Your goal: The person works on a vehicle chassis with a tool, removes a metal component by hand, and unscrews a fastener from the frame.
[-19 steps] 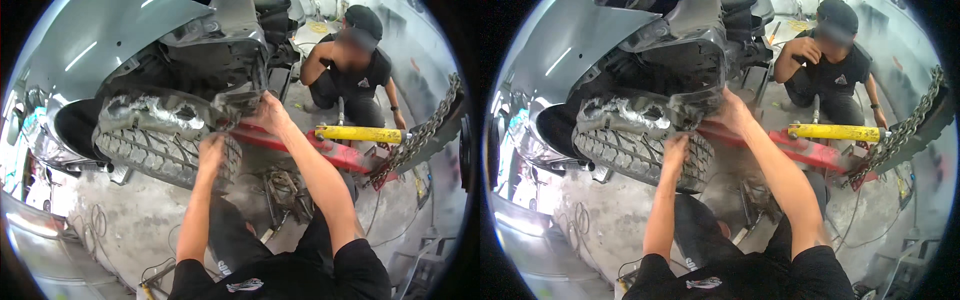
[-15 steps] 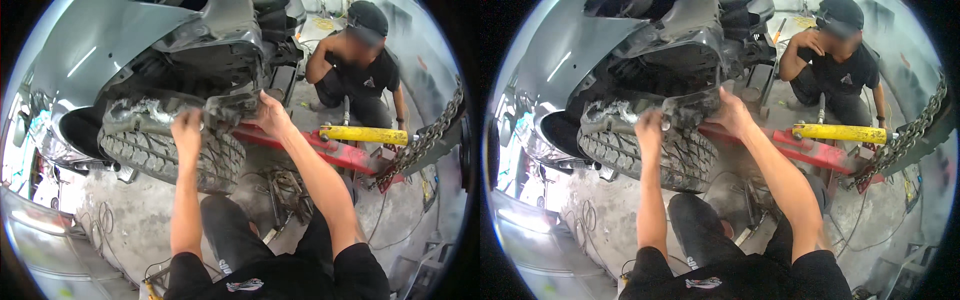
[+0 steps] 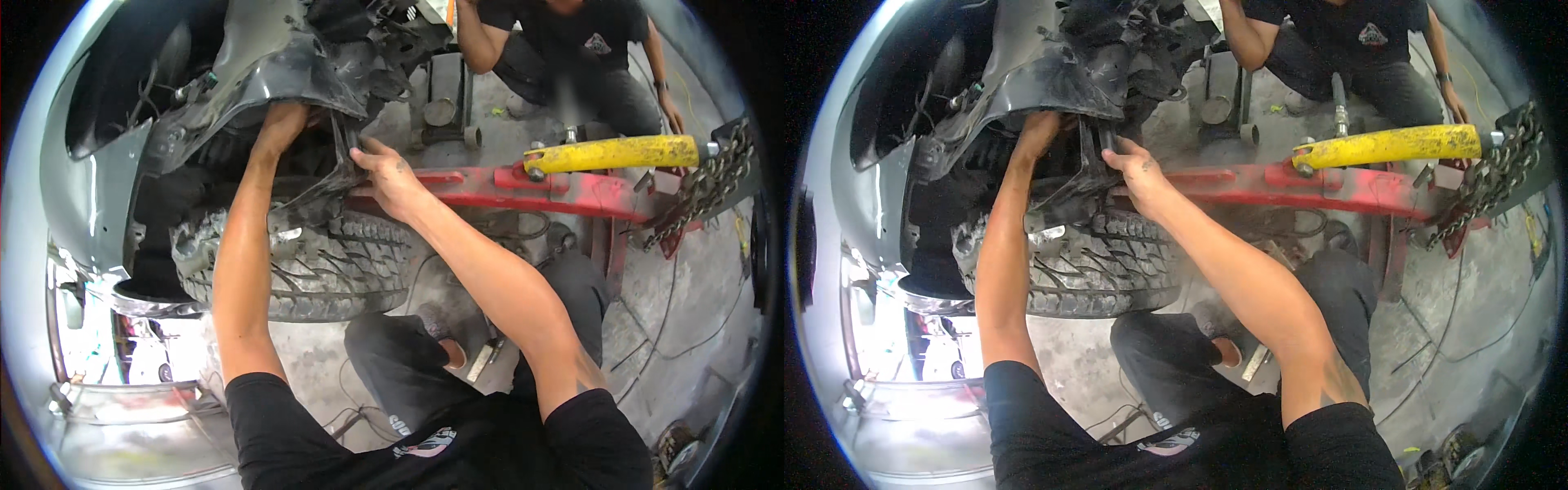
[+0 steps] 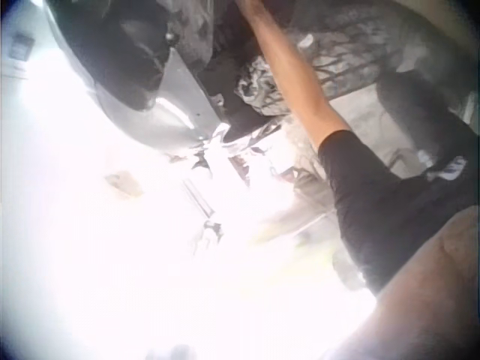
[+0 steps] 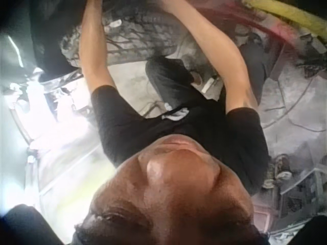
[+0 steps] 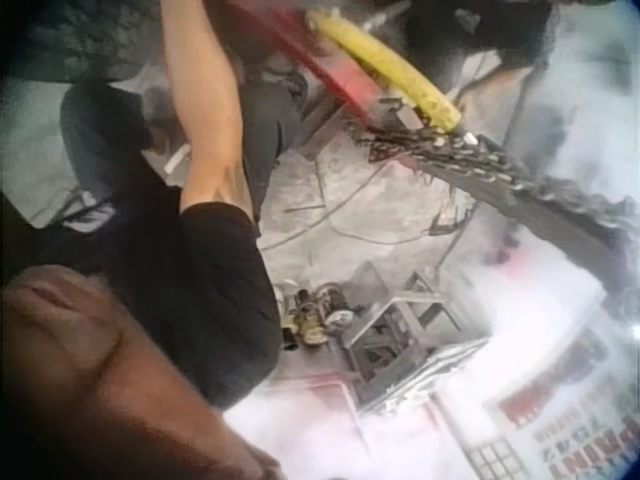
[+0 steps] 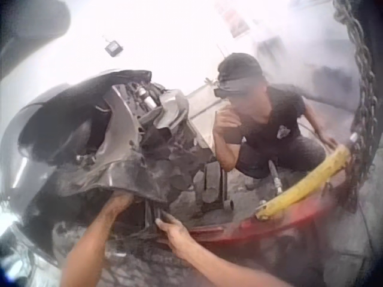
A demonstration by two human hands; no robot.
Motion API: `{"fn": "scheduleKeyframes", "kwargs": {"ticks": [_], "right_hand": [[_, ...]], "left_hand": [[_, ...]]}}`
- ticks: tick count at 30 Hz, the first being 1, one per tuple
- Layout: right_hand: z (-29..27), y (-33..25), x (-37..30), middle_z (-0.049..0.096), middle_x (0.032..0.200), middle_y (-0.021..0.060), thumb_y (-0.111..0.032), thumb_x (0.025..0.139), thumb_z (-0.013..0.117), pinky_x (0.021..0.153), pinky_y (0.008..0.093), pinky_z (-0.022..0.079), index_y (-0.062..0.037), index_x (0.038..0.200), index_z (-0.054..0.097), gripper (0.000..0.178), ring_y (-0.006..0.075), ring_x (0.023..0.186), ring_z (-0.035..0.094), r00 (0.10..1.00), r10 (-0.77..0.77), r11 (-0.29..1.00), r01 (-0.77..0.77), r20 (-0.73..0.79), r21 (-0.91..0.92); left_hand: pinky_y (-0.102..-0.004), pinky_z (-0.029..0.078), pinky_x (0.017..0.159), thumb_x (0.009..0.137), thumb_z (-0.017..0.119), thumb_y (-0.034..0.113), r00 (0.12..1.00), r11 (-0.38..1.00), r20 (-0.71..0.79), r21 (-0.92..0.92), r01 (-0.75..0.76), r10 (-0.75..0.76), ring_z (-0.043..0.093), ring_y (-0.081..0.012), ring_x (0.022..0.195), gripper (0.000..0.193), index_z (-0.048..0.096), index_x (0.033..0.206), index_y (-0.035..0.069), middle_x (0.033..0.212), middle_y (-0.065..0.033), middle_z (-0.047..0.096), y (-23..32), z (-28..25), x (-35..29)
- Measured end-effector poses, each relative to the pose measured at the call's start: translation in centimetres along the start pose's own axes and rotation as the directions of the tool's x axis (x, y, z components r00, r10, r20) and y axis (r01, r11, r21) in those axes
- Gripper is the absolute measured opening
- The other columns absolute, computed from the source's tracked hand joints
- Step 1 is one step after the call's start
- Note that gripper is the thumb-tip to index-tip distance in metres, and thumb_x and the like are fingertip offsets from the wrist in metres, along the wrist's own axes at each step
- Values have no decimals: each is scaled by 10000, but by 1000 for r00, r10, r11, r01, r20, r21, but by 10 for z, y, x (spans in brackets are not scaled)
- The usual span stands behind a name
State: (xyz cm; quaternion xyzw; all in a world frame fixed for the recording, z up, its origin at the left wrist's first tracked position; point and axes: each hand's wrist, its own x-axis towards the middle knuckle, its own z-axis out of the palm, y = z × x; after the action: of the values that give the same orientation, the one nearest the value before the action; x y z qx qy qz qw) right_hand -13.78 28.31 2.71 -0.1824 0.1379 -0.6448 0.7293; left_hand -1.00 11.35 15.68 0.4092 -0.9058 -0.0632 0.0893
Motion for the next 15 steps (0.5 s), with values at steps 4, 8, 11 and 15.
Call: {"fn": "scheduleKeyframes", "kwargs": {"ticks": [4,8,11,15], "right_hand": [[-2,-4,4,575,1356,147,-268,996,595,1042,492,398,18,1454,456,558,280,1251,519,995,-88,990,92,40,-103],[-2,-13,-6,605,1309,127,-329,1007,569,1007,469,423,4,1446,473,560,258,1236,525,1000,0,979,-3,-16,-205],[1,-12,-12,602,1305,130,-356,1013,556,1008,460,426,6,1456,460,580,248,1226,531,1000,19,976,-19,0,-215],[-6,-5,1,547,1392,170,-316,1004,582,1090,390,375,48,1506,358,659,270,1297,492,993,-84,977,98,78,-188]], "left_hand": [[-414,492,939,990,583,210,993,998,-107,-31,45,-48,641,-310,1075,330,603,1233,-11,1236,-164,656,11,-1,-3],[-324,529,697,1023,549,207,976,969,-149,-170,-181,157,623,-166,871,237,614,1150,17,1056,-56,627,24,3,-2],[-332,527,695,1021,556,225,953,775,-63,-600,201,-295,618,-173,855,261,594,1183,24,1040,-60,632,28,10,-1],[-335,525,692,1019,551,257,952,730,-73,-661,176,-296,632,-171,850,290,590,1194,29,976,-44,650,33,18,-7]]}}
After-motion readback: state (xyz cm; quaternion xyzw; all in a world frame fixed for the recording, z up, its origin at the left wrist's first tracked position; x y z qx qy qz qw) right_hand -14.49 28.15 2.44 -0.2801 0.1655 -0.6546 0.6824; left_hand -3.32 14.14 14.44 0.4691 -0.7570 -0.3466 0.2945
